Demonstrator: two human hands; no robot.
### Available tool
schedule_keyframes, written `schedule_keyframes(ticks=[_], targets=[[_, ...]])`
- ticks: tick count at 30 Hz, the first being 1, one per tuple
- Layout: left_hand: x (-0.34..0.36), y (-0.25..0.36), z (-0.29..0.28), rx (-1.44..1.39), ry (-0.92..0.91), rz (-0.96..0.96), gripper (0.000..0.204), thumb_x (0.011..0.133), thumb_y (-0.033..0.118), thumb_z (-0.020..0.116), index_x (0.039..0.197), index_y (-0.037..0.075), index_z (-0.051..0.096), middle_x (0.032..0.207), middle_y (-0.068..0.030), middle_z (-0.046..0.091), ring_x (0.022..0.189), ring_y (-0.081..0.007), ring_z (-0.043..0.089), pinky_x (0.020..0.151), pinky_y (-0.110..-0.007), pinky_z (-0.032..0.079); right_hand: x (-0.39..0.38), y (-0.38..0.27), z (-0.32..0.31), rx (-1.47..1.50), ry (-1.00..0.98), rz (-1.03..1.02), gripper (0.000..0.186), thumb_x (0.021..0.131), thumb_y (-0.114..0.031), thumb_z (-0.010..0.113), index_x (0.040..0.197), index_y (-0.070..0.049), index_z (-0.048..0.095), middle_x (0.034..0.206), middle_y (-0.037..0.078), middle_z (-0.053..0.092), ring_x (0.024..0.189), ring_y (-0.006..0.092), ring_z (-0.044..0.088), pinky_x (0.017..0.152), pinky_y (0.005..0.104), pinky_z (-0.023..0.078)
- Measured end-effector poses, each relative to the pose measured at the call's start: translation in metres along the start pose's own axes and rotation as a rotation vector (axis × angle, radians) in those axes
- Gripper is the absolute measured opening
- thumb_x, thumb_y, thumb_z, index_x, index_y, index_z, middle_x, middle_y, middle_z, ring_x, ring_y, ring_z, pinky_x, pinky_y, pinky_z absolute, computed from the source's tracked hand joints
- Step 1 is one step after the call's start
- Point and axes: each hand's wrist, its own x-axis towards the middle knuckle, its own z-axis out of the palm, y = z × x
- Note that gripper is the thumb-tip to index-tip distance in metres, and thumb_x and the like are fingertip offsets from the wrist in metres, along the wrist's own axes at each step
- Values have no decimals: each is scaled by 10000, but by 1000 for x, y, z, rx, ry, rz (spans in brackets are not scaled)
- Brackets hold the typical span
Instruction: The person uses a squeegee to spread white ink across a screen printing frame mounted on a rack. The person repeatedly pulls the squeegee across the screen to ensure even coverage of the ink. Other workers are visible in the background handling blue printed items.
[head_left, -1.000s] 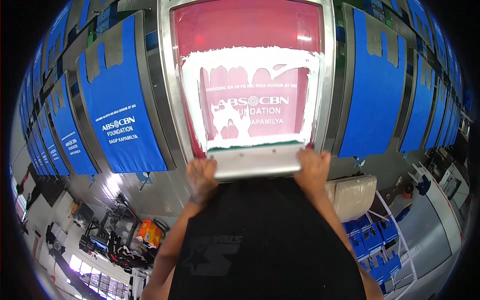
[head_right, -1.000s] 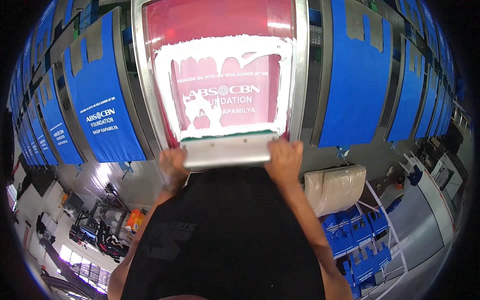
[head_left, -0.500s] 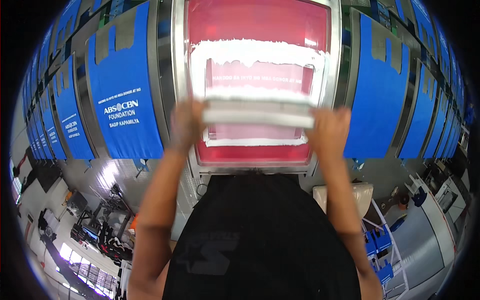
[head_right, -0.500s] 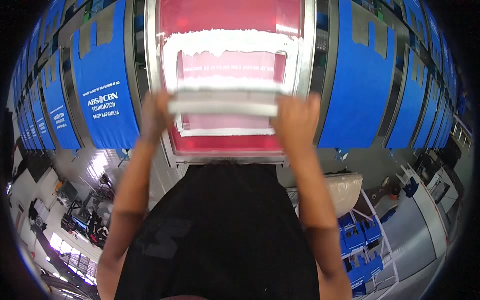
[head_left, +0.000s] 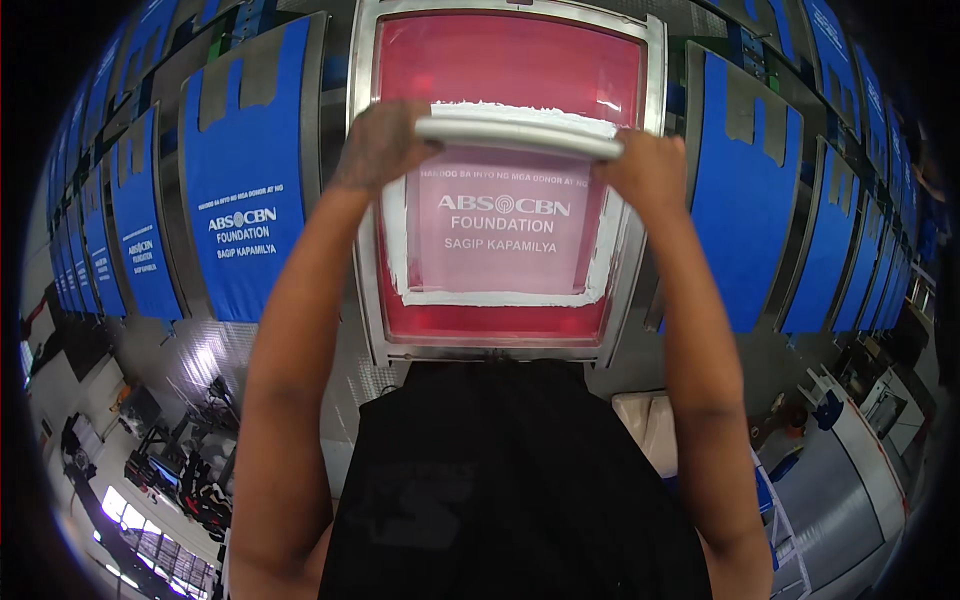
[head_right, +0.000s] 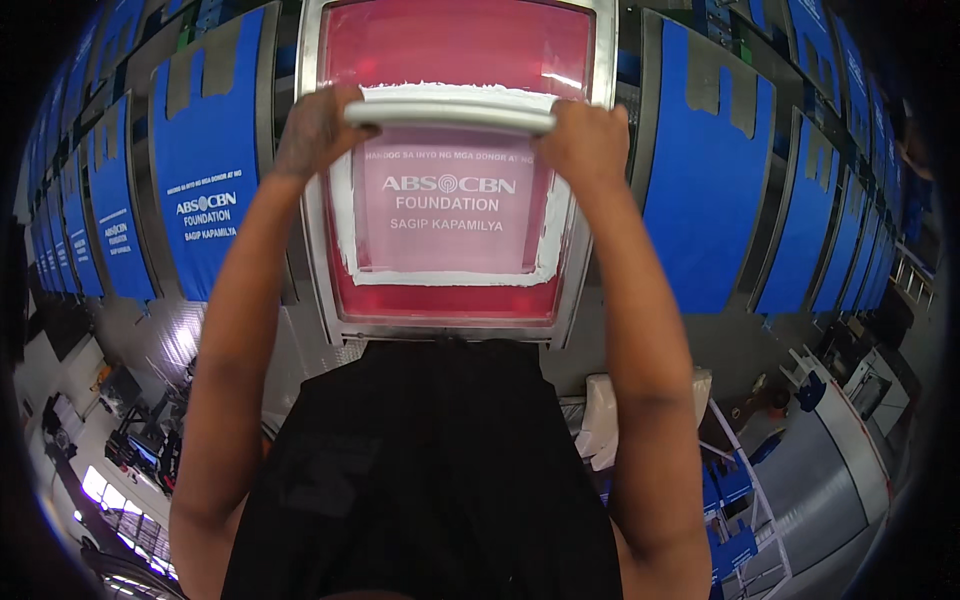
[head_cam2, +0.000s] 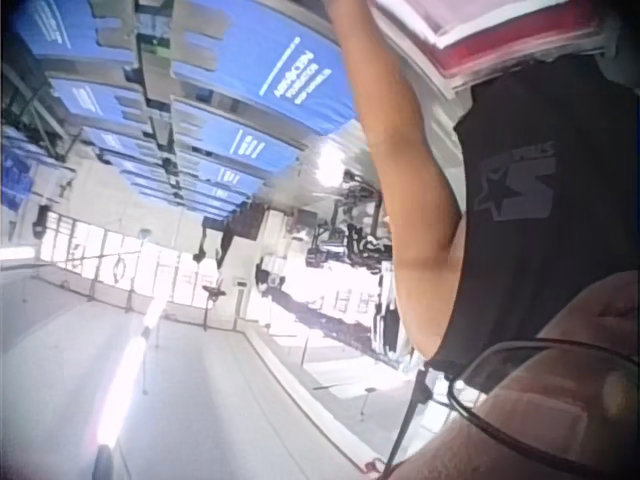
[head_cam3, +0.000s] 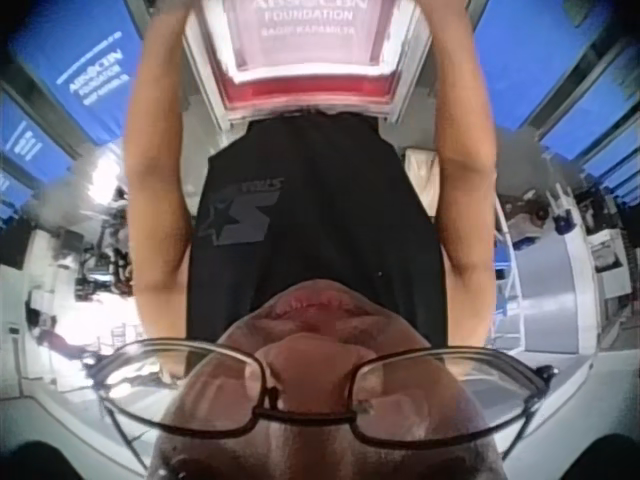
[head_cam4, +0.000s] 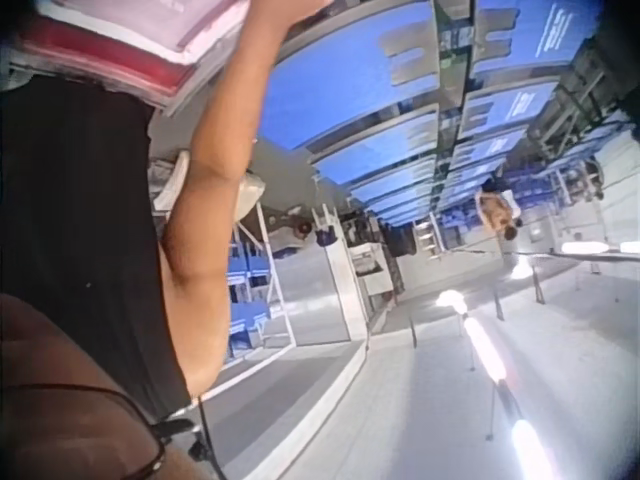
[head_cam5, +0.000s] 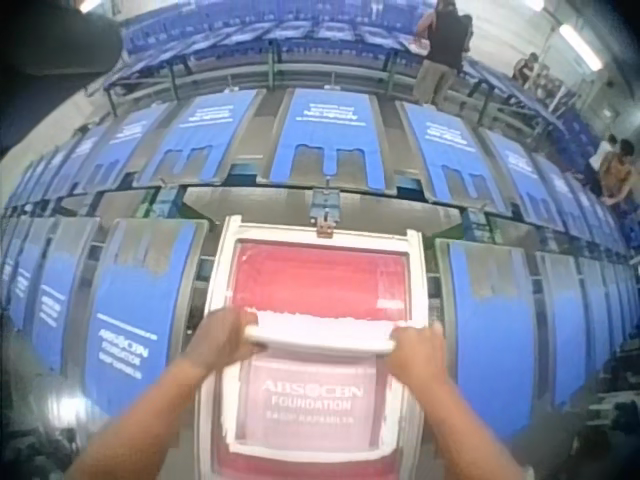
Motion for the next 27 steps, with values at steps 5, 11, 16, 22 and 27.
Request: schedule_keyframes(ticks=[5, 11, 16, 22, 27], targets=[[25, 12, -26, 181, -61, -144, 414, 683, 273, 862, 990, 41, 709, 888, -161, 716, 870, -290, 700, 807, -415, 532, 21, 1, -49, 81, -120, 6, 426, 639, -283, 829, 987, -51, 748, 907, 175, 734, 903, 336, 702, 870, 405, 537], [18, 10, -18, 122, 324, -26, 520, 721, 277, 855, 1152, 63, 658, 1030, -186, 693, 978, -336, 676, 904, -419, 512, 47, 9, -31, 93, -111, -52, 472, 665, -325, 821, 1055, -76, 733, 965, 158, 734, 931, 330, 699, 867, 398, 532], [-105, 52, 25, -270, 155, -342, 258, 903, 271, 701, 1013, 37, 696, 963, -155, 705, 939, -311, 677, 858, -398, 530, 44, 6, -35, 103, -91, -204, 465, 753, -341, 773, 1117, -60, 702, 1011, 172, 719, 974, 335, 683, 897, 409, 516], [-300, 117, 158, -824, -625, -601, 529, 999, 518, 489, 970, 6, 616, 834, -144, 607, 774, -214, 567, 714, -378, 447, 65, -28, -9, 90, 20, -593, 430, 829, -307, 722, 1149, -26, 663, 1059, 197, 693, 992, 367, 660, 876, 444, 507], [-308, 132, 182, -933, -463, -810, 417, 984, 425, 576, 908, 24, 663, 734, -31, 592, 707, -122, 541, 674, -311, 437, 66, -34, -28, 114, -216, -561, 415, 768, -229, 717, 1122, -14, 686, 1045, 208, 698, 1009, 380, 652, 926, 444, 498]])
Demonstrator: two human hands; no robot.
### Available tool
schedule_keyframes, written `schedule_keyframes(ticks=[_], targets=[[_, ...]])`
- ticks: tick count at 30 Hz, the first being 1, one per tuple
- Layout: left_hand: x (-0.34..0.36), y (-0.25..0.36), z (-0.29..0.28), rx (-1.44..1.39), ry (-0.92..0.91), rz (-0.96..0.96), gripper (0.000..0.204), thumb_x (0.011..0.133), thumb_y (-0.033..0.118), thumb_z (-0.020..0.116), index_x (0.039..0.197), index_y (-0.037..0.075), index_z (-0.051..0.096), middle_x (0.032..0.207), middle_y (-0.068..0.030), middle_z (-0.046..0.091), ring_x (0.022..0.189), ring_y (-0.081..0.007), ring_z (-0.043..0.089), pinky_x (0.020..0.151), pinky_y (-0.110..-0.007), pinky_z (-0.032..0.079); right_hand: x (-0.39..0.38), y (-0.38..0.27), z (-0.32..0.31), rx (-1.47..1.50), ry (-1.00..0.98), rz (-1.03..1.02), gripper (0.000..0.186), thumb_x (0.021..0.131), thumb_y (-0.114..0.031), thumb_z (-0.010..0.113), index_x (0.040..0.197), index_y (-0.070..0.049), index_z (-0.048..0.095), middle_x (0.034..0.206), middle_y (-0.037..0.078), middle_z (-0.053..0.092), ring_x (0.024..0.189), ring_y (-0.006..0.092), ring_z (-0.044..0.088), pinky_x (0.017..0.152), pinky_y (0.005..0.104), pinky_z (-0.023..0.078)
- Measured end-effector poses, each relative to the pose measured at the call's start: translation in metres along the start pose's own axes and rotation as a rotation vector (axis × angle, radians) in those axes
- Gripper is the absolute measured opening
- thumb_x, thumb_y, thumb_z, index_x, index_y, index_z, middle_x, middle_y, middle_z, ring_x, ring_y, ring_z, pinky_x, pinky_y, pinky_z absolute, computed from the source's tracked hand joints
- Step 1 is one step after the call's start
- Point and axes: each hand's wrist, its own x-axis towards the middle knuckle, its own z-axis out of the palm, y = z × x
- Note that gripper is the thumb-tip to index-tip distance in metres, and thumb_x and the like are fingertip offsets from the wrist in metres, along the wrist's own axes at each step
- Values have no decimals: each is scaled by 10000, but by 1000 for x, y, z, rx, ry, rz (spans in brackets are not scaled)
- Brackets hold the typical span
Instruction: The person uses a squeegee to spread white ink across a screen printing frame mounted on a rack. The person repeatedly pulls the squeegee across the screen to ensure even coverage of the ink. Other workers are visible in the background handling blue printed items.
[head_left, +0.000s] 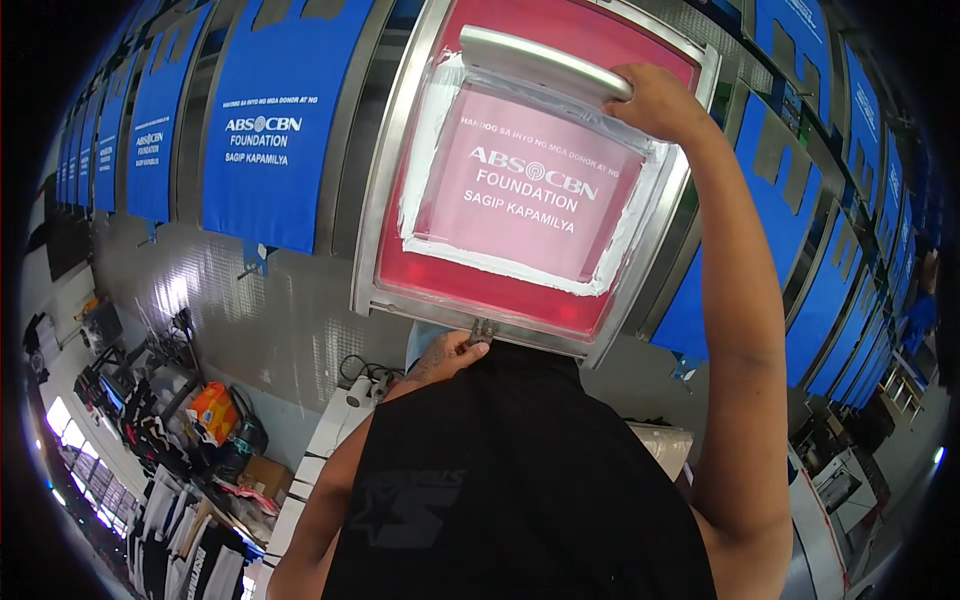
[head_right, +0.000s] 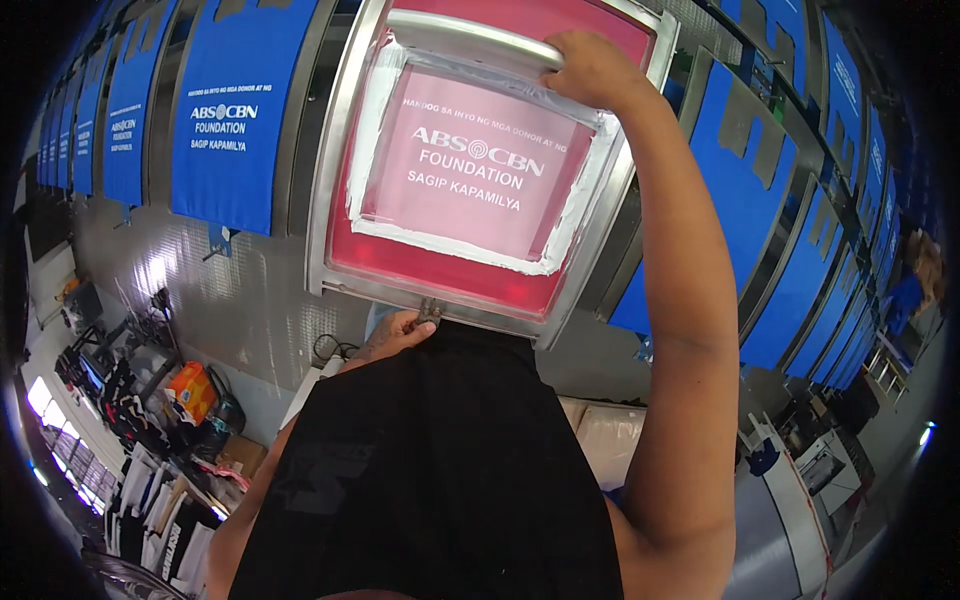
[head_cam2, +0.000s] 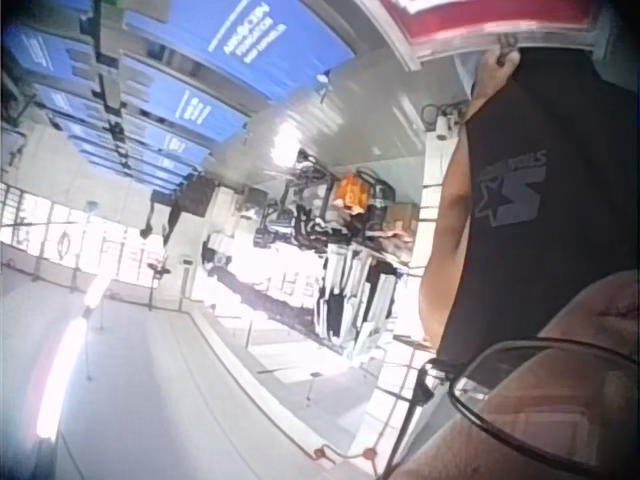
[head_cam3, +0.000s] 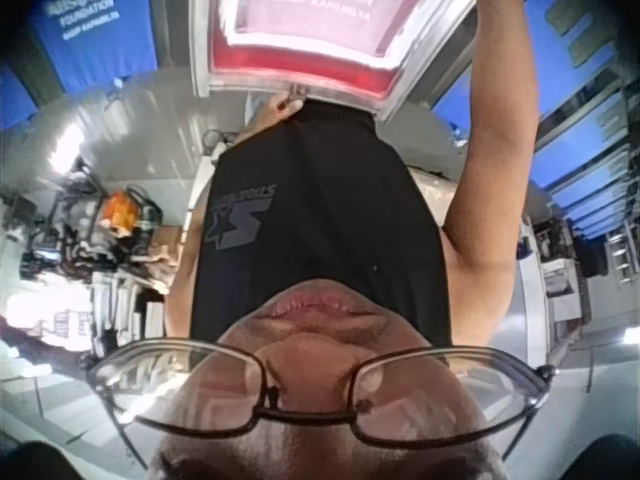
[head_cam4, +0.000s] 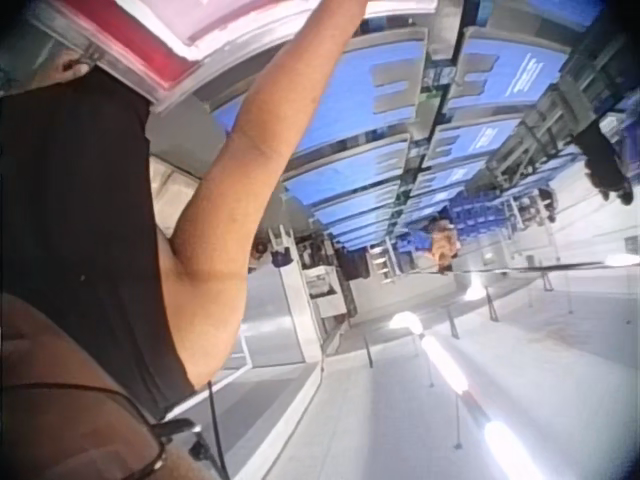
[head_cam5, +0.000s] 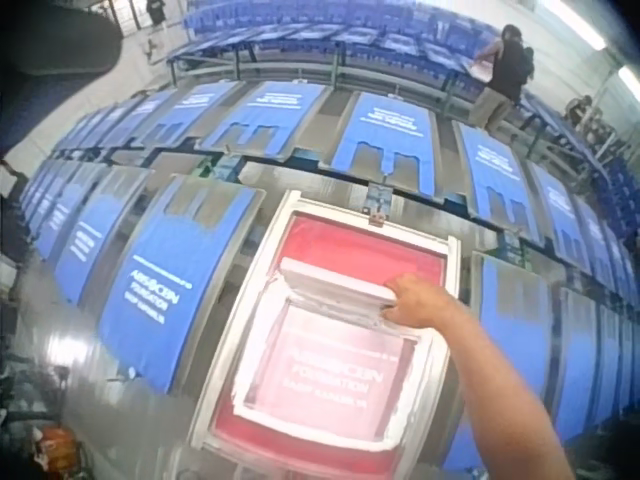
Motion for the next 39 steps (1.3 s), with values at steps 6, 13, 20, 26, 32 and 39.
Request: schedule_keyframes(ticks=[6, 13, 20, 26, 32, 39], targets=[[-24, -3, 12, -93, 55, 190, 424, 948, 401, 628, 749, 27, 621, 622, -8, 535, 598, -96, 471, 563, -317, 385, -30, -31, 8, -89, 152, 43, 370, 761, -192, 693, 1111, -73, 702, 997, 191, 705, 975, 378, 659, 900, 450, 508], [-21, 12, -3, 104, 54, 265, 355, 964, 332, 644, 764, 39, 661, 646, 29, 584, 614, -49, 502, 554, -262, 405, -107, -77, 79, -74, 155, 92, 401, 721, -96, 634, 1120, -89, 677, 1000, 203, 697, 960, 385, 662, 872, 455, 520], [6, -14, 16, 241, 316, 422, 447, 947, 398, 621, 716, 16, 600, 559, -109, 540, 524, -228, 537, 537, -381, 415, -218, -160, 186, -112, 322, 19, 323, 667, -42, 671, 978, -96, 605, 875, 79, 628, 864, 261, 615, 813, 394, 434], [1, -9, 23, 187, 364, 351, 444, 955, 417, 609, 762, 17, 591, 593, -122, 574, 543, -285, 571, 548, -427, 438, -207, -132, 143, 73, 304, 147, 317, 758, -116, 704, 1061, -39, 650, 880, 167, 686, 814, 343, 644, 789, 422, 466], [-8, 1, -14, 702, 877, 569, 443, 832, 472, 751, 772, 54, 617, 593, -77, 548, 541, -298, 565, 546, -446, 469, -211, -42, 114, 514, 461, 460, 362, 925, -291, 658, 1080, 36, 642, 957, 270, 695, 835, 363, 701, 746, 386, 546], [33, -10, -166, -235, 1117, -94, 621, 967, 577, 536, 664, 40, 459, 637, -21, 465, 627, -177, 462, 578, -373, 376, -197, 38, 152, 1588, 193, 566, 444, 959, -357, 664, 1122, 55, 627, 962, 128, 702, 803, 188, 682, 724, 328, 563]])
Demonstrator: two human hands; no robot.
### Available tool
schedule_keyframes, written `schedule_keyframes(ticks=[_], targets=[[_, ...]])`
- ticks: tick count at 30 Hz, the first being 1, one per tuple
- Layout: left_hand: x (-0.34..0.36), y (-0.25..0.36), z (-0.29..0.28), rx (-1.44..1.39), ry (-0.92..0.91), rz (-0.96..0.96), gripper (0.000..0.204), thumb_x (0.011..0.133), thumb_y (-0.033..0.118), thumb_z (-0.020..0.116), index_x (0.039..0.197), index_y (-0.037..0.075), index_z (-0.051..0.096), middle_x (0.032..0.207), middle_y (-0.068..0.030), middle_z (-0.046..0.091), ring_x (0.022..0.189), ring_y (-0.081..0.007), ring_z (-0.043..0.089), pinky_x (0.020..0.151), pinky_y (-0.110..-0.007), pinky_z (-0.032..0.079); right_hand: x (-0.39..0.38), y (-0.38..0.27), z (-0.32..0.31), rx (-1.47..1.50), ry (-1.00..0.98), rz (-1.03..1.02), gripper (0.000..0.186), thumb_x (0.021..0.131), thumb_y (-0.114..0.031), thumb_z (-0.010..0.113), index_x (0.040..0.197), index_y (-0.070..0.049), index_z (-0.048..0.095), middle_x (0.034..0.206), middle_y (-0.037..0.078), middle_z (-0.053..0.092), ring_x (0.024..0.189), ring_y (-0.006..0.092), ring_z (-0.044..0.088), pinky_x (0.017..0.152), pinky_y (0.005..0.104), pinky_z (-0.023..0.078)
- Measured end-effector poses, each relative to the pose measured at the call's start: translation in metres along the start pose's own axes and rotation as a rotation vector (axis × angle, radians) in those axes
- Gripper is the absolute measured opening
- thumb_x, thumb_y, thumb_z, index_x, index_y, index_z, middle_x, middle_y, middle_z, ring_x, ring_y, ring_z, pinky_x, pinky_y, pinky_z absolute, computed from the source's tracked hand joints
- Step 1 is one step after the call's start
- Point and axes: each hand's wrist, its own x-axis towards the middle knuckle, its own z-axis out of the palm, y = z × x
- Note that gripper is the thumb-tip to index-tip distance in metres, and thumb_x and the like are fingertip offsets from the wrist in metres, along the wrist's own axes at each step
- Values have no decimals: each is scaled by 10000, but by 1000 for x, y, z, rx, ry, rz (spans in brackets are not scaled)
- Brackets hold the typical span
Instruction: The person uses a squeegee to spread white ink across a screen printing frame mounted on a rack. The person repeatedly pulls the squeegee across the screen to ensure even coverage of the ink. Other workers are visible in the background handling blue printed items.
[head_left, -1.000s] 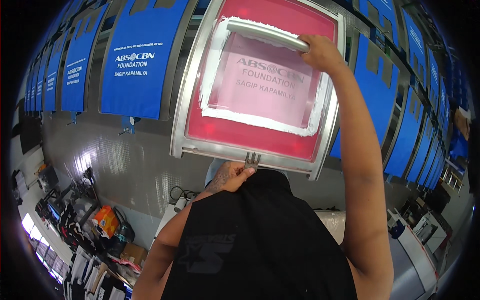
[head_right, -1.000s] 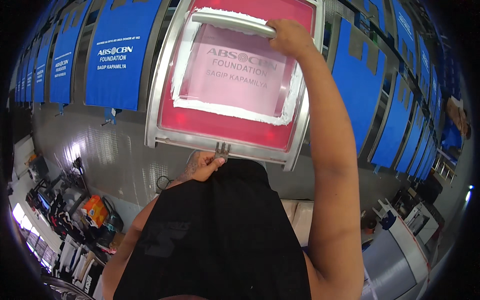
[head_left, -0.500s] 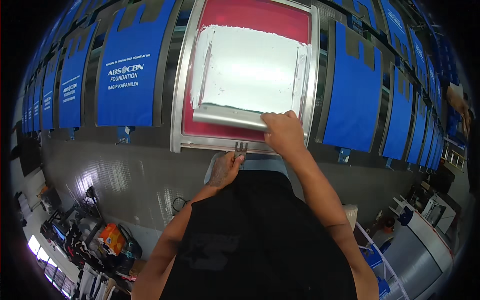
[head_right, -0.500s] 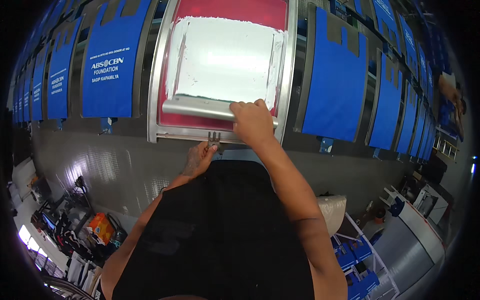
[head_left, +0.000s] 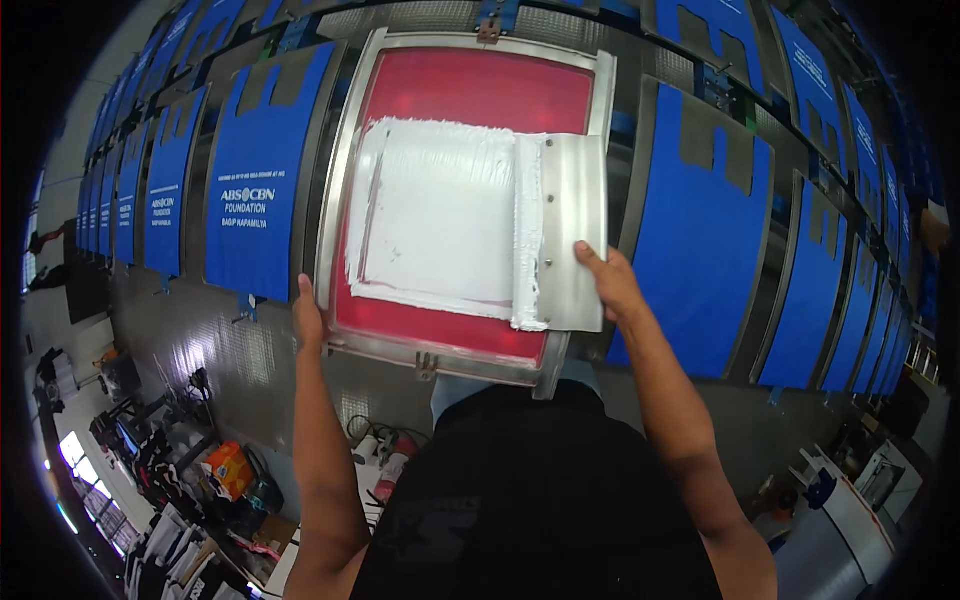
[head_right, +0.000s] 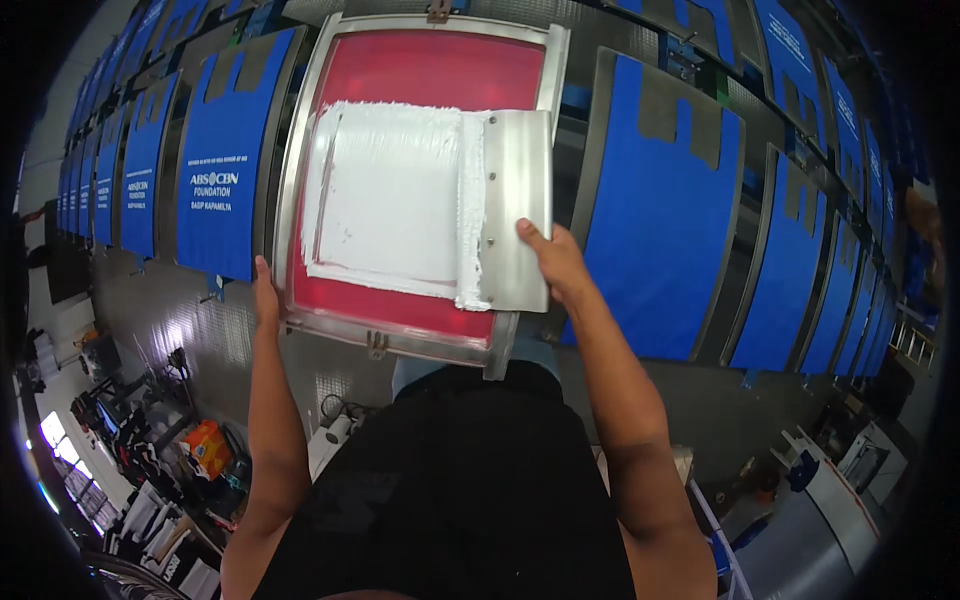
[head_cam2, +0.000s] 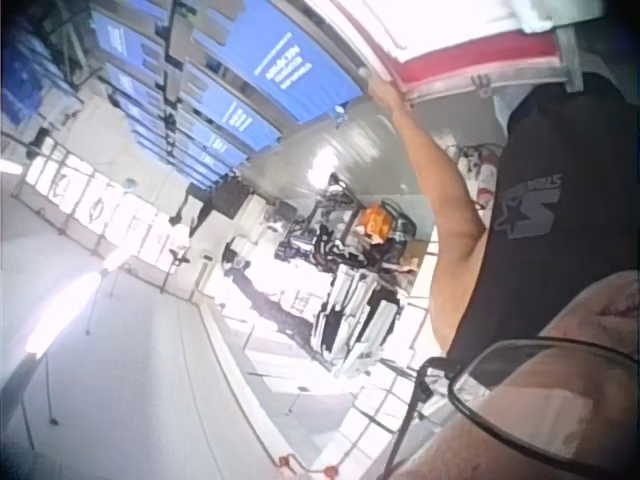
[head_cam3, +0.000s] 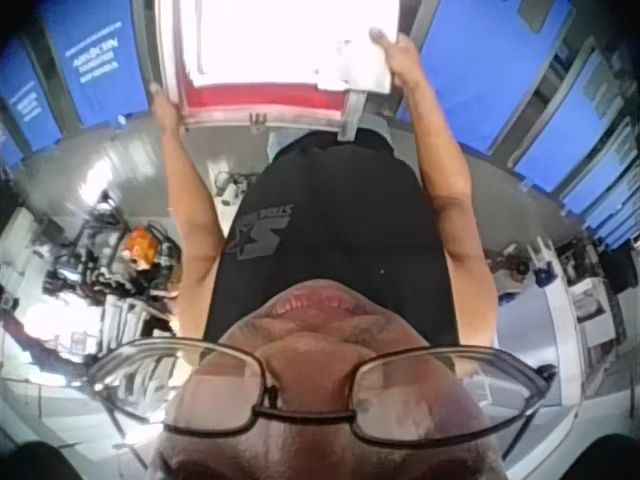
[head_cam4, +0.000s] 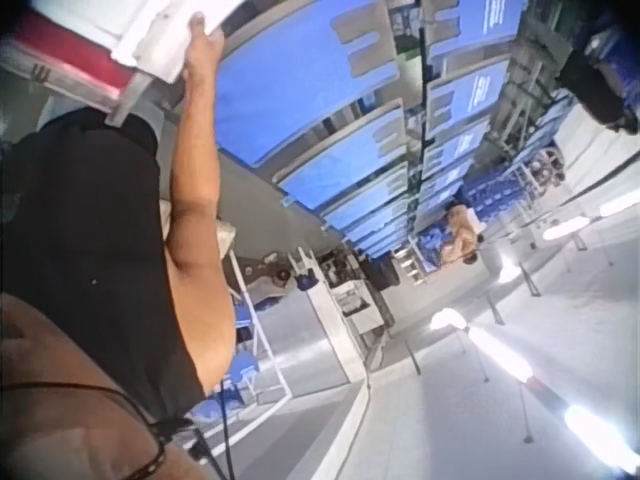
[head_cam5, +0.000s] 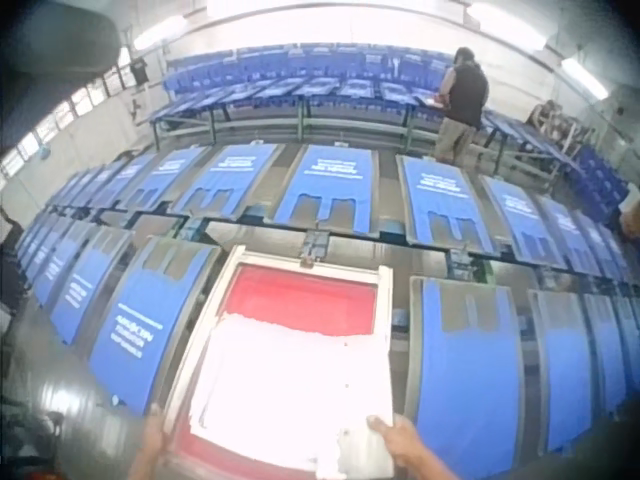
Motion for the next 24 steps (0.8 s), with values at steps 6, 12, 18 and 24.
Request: schedule_keyframes(ticks=[6, 12, 18, 24], targets=[[-62, -17, 16, -54, 14, 439, 641, 1002, 557, 483, 622, 54, 369, 571, 25, 325, 570, -104, 324, 512, -335, 277, -16, 2, -29, 52, -34, -59, 443, 959, -347, 664, 1155, 46, 605, 1005, 123, 697, 858, 179, 677, 770, 323, 565], [-149, 2, 82, -59, -38, 544, 515, 1010, 410, 538, 677, 19, 496, 585, 26, 339, 588, -97, 327, 516, -328, 278, -79, 15, -119, 76, 208, -182, 441, 947, -343, 680, 1162, 35, 605, 1006, 127, 697, 863, 191, 683, 768, 330, 568], [-247, 50, 170, 31, -287, 517, 487, 994, 429, 540, 779, -3, 601, 617, -44, 479, 619, -144, 450, 569, -358, 367, -137, 15, -242, 74, 494, -210, 496, 930, -383, 693, 1162, 46, 605, 1018, 132, 689, 874, 194, 678, 751, 331, 561], [-307, 61, 218, 118, -249, 555, 523, 976, 480, 545, 937, -24, 678, 756, -162, 661, 713, -260, 615, 682, -404, 474, -133, 5, -315, 115, 473, -244, 484, 936, -350, 687, 1178, 59, 593, 1035, 149, 694, 869, 211, 695, 765, 341, 574]])
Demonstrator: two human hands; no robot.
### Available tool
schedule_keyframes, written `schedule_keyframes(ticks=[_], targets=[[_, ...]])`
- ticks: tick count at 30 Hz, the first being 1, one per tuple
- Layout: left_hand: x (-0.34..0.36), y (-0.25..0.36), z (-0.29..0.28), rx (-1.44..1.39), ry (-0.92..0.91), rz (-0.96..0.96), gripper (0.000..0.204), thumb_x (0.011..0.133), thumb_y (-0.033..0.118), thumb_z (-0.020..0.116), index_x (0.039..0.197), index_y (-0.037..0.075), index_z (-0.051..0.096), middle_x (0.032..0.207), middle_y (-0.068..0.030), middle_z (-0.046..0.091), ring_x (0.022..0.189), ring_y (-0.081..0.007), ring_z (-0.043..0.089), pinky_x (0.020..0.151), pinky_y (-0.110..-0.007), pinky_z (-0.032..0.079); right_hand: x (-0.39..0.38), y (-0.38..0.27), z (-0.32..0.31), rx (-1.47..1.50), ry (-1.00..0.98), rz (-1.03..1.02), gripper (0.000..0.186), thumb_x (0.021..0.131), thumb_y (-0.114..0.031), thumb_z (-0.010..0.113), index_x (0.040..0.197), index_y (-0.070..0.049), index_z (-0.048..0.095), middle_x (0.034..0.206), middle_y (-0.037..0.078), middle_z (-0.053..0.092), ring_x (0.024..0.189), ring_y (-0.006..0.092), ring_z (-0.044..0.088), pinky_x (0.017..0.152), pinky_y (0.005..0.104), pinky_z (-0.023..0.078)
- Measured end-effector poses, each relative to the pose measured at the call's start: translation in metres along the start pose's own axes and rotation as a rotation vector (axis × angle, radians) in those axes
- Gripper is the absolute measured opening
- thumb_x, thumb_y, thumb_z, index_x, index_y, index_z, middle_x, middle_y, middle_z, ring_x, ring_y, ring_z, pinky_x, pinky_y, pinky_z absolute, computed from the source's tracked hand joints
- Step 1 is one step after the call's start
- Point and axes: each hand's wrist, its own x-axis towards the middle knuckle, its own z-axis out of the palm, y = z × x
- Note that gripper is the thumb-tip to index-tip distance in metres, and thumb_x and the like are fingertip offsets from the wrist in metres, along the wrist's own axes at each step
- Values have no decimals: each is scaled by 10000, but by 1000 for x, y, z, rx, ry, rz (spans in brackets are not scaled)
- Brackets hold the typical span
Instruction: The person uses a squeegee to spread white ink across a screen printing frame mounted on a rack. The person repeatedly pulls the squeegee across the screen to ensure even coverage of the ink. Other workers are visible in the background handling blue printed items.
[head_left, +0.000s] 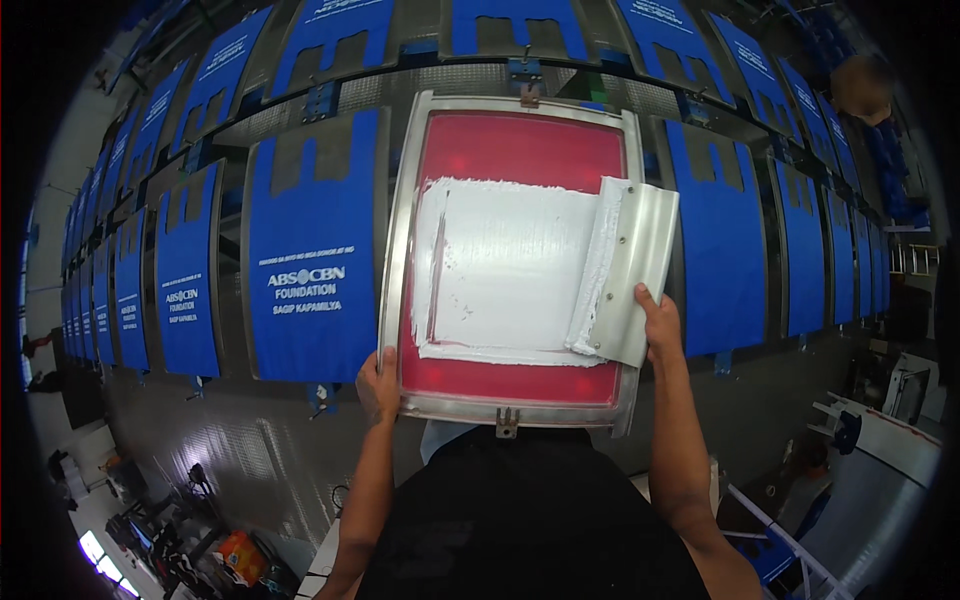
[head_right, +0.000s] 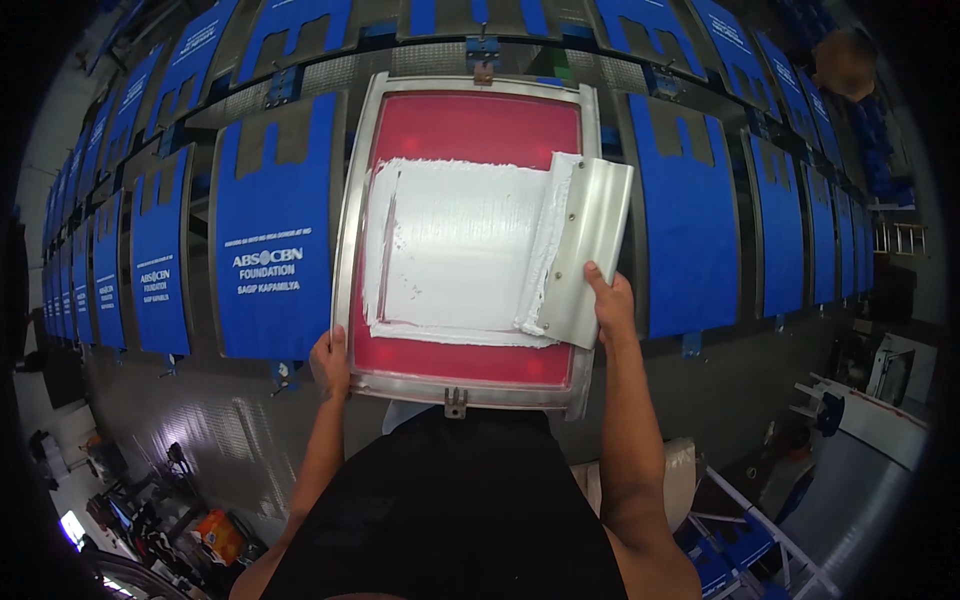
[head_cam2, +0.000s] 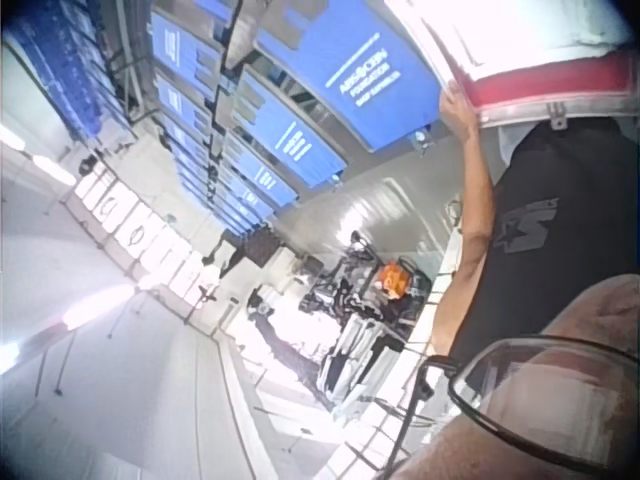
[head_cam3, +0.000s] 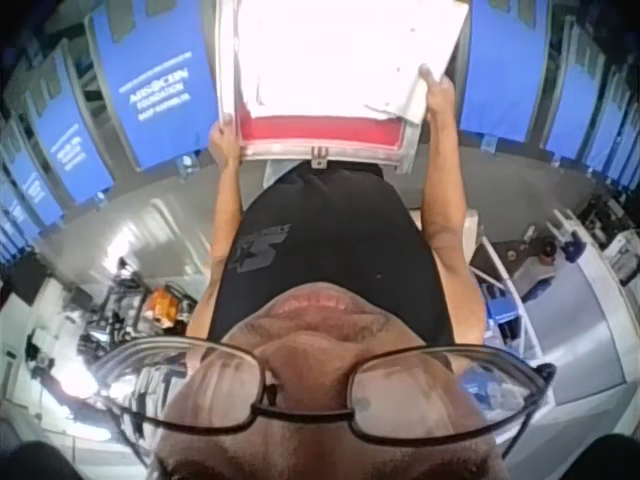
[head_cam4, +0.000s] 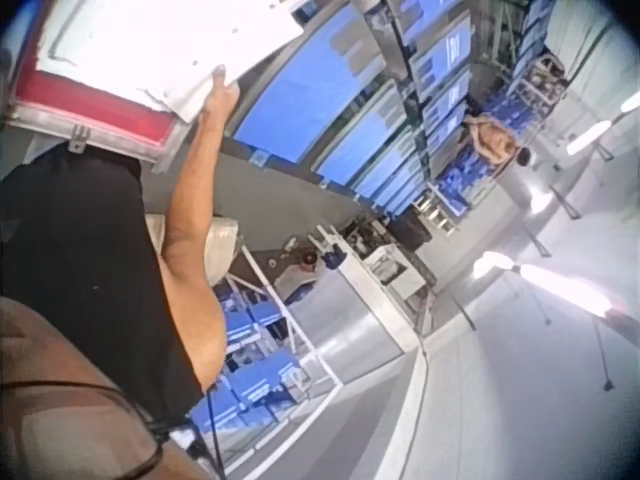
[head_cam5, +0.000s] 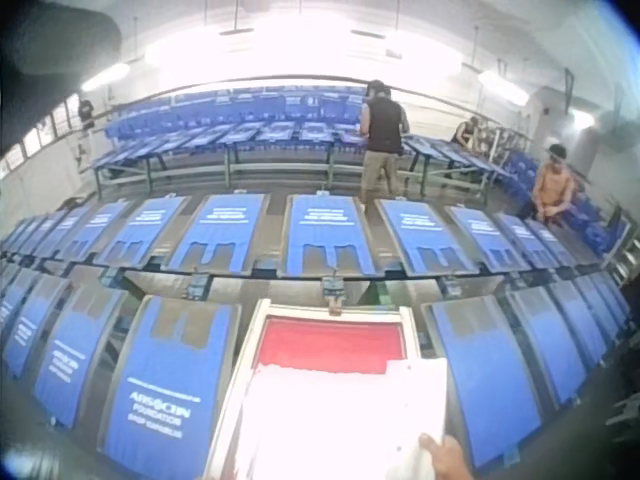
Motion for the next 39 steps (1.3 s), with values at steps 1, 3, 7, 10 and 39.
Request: schedule_keyframes(ticks=[1, 3, 7, 10, 39], targets=[[-5, 2, 7, 16, 16, 6, 527, 975, 483, 546, 966, -25, 685, 788, -176, 682, 738, -275, 637, 704, -408, 487, 7, -1, -5, -59, 20, 14, 468, 942, -349, 680, 1168, 53, 606, 1026, 139, 699, 868, 203, 694, 768, 333, 568], [-15, -1, 15, 12, -39, -82, 531, 974, 488, 544, 1010, -21, 689, 837, -187, 695, 797, -285, 657, 743, -410, 495, 23, 0, -19, -46, -46, 40, 467, 934, -356, 692, 1155, 49, 615, 1008, 127, 697, 866, 192, 682, 762, 330, 558], [-34, 15, 36, -68, -38, -147, 538, 977, 497, 538, 1097, -6, 684, 931, -204, 707, 894, -316, 673, 821, -415, 501, 45, -5, -31, -35, -129, 69, 440, 940, -347, 690, 1146, 37, 630, 1004, 104, 696, 875, 172, 667, 784, 324, 545], [-41, 20, 49, -9, -58, -130, 562, 978, 507, 534, 1213, 6, 629, 1009, -212, 698, 921, -324, 661, 861, -410, 499, 59, -9, -41, -58, -171, 88, 424, 941, -337, 692, 1145, 31, 635, 1012, 96, 696, 889, 166, 662, 804, 320, 540], [-201, 45, 148, -527, -391, -539, 316, 842, 243, 802, 1014, -14, 736, 733, -50, 710, 676, -104, 644, 602, -284, 497, 10, -54, 54, -1386, -743, -864, 398, 698, -11, 657, 1089, -84, 637, 929, 63, 677, 872, 239, 636, 896, 396, 400]])
